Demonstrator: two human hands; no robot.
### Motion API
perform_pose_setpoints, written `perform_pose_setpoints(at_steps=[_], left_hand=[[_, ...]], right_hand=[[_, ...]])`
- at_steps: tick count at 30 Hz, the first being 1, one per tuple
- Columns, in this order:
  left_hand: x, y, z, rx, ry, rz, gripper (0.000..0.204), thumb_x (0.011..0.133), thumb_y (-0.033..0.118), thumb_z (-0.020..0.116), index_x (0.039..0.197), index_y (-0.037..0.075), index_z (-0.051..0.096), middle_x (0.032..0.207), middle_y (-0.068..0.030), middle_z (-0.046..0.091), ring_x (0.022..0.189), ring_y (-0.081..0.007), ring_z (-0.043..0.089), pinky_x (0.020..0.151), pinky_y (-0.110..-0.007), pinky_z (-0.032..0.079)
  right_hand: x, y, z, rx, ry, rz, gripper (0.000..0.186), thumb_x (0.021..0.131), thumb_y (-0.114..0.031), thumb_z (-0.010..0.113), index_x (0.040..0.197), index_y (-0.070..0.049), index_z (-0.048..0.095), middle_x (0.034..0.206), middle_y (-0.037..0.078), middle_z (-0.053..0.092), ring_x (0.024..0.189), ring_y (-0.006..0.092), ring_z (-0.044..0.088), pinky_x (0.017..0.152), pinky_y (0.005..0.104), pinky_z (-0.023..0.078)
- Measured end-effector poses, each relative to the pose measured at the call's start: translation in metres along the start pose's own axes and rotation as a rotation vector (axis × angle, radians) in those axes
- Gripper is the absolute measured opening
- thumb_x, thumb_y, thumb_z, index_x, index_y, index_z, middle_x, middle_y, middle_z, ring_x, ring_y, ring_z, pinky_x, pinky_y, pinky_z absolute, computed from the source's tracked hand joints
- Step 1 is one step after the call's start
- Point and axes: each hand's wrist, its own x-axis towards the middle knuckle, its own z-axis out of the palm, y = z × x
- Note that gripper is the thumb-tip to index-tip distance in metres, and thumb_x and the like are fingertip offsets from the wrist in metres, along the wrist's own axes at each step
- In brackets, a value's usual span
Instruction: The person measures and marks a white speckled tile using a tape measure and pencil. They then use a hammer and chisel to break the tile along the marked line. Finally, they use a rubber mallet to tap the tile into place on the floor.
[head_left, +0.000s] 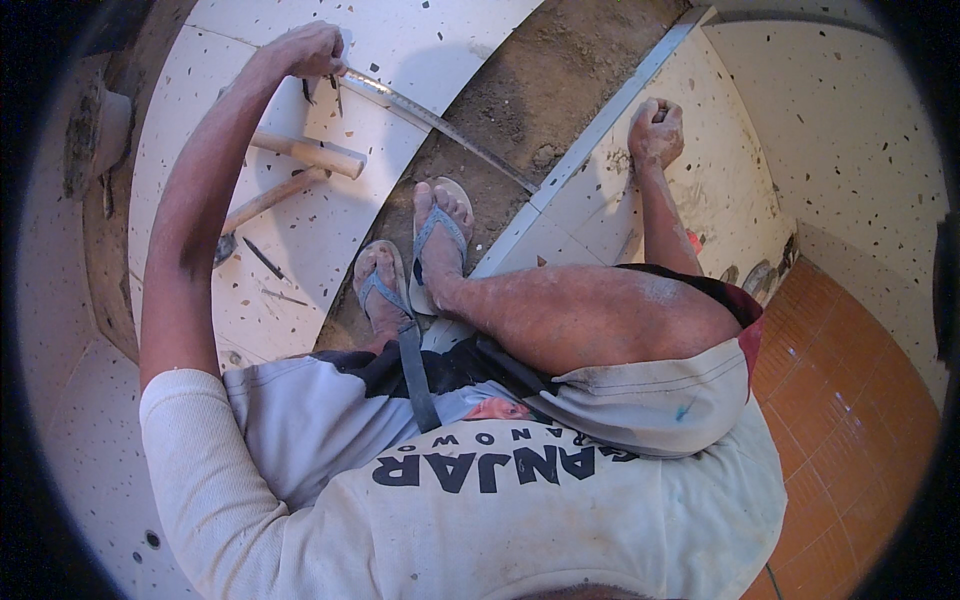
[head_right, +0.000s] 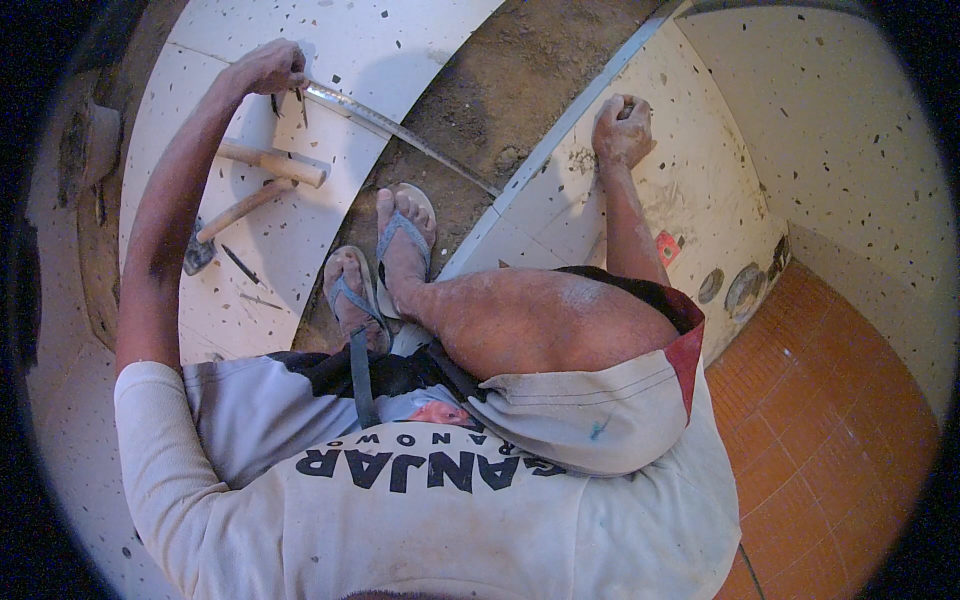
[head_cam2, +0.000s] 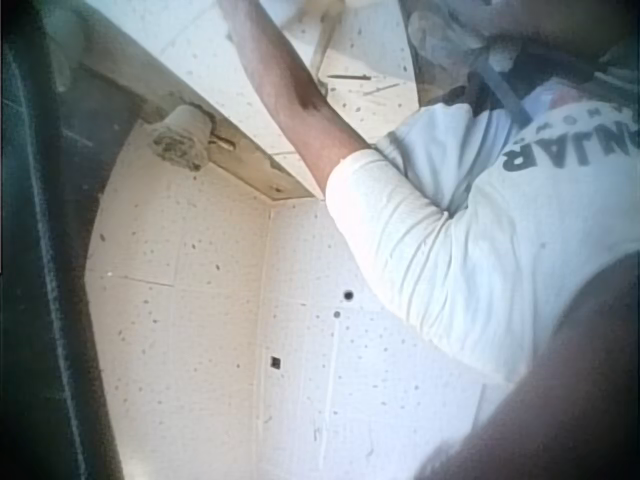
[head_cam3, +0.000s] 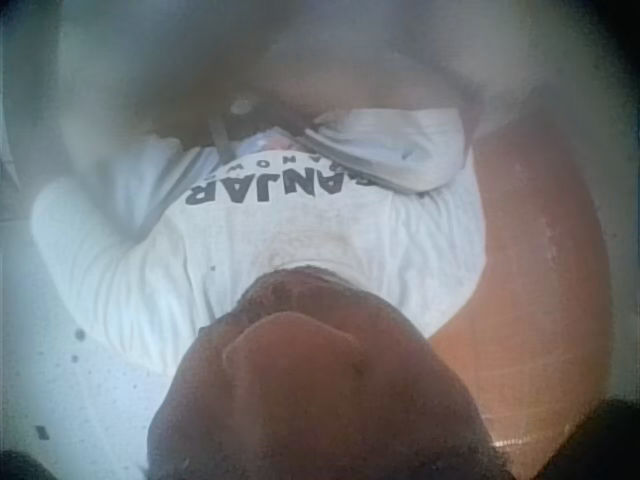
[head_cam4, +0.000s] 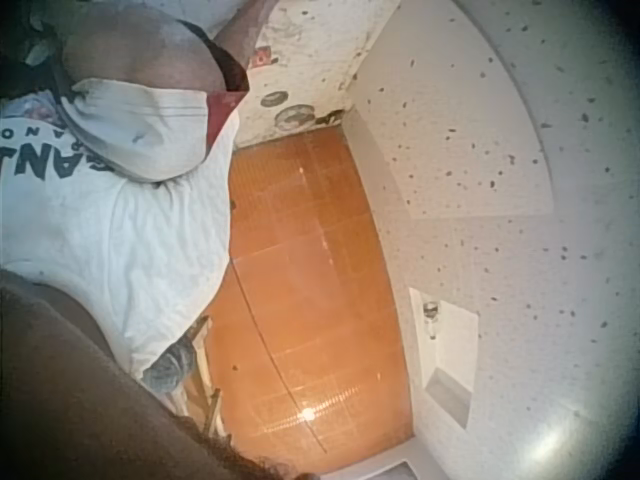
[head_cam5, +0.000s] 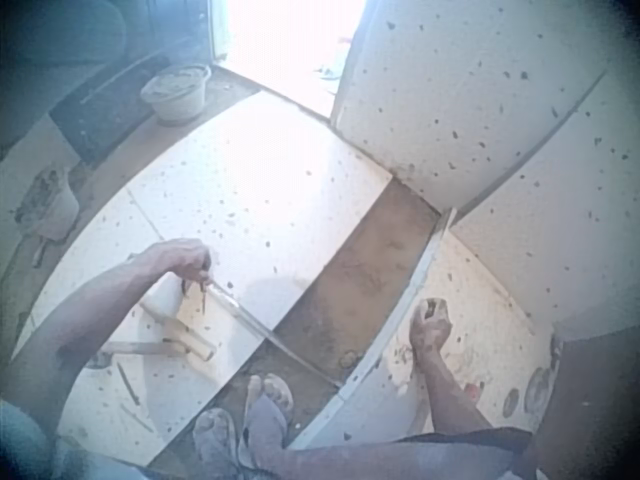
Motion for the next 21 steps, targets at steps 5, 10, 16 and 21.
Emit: perform_pose_setpoints(at_steps=[5,10,16,21], left_hand=[[0.001,0.0,0.001,-0.012,-0.018,-0.005,0.027,0.078,0.026,0.074,0.087,0.0,0.072,0.081,-0.0172,0.069,0.077,-0.0291,0.067,0.069,-0.04,0.051],[0.002,-0.006,0.004,-0.063,-0.019,0.018,0.025,0.078,0.025,0.074,0.085,0.001,0.072,0.077,-0.0177,0.068,0.073,-0.0287,0.066,0.066,-0.04,0.05],[0.004,-0.012,0.007,-0.06,-0.009,0.037,0.023,0.077,0.023,0.074,0.084,0.001,0.072,0.075,-0.0177,0.068,0.071,-0.0285,0.065,0.065,-0.041,0.049],[0.002,-0.015,0.01,-0.084,0.016,0.031,0.023,0.077,0.023,0.074,0.082,0.001,0.072,0.072,-0.0179,0.066,0.069,-0.0279,0.064,0.065,-0.041,0.049]], right_hand=[[0.001,0.002,0.001,0.004,-0.014,0.017,0.027,0.088,-0.037,0.055,0.097,-0.014,0.063,0.093,0.009,0.068,0.086,0.0288,0.066,0.081,0.0446,0.047],[0.0,0.0,0.0,-0.008,-0.005,0.003,0.028,0.088,-0.038,0.054,0.098,-0.014,0.063,0.093,0.009,0.068,0.086,0.0293,0.066,0.081,0.0452,0.047],[0.001,0.002,0.002,0.003,-0.003,0.002,0.029,0.088,-0.039,0.053,0.098,-0.014,0.063,0.095,0.009,0.068,0.087,0.0296,0.066,0.083,0.0455,0.047],[0.002,0.004,0.002,-0.015,-0.003,-0.009,0.029,0.088,-0.039,0.053,0.099,-0.013,0.063,0.095,0.009,0.068,0.088,0.0297,0.066,0.083,0.046,0.046]])
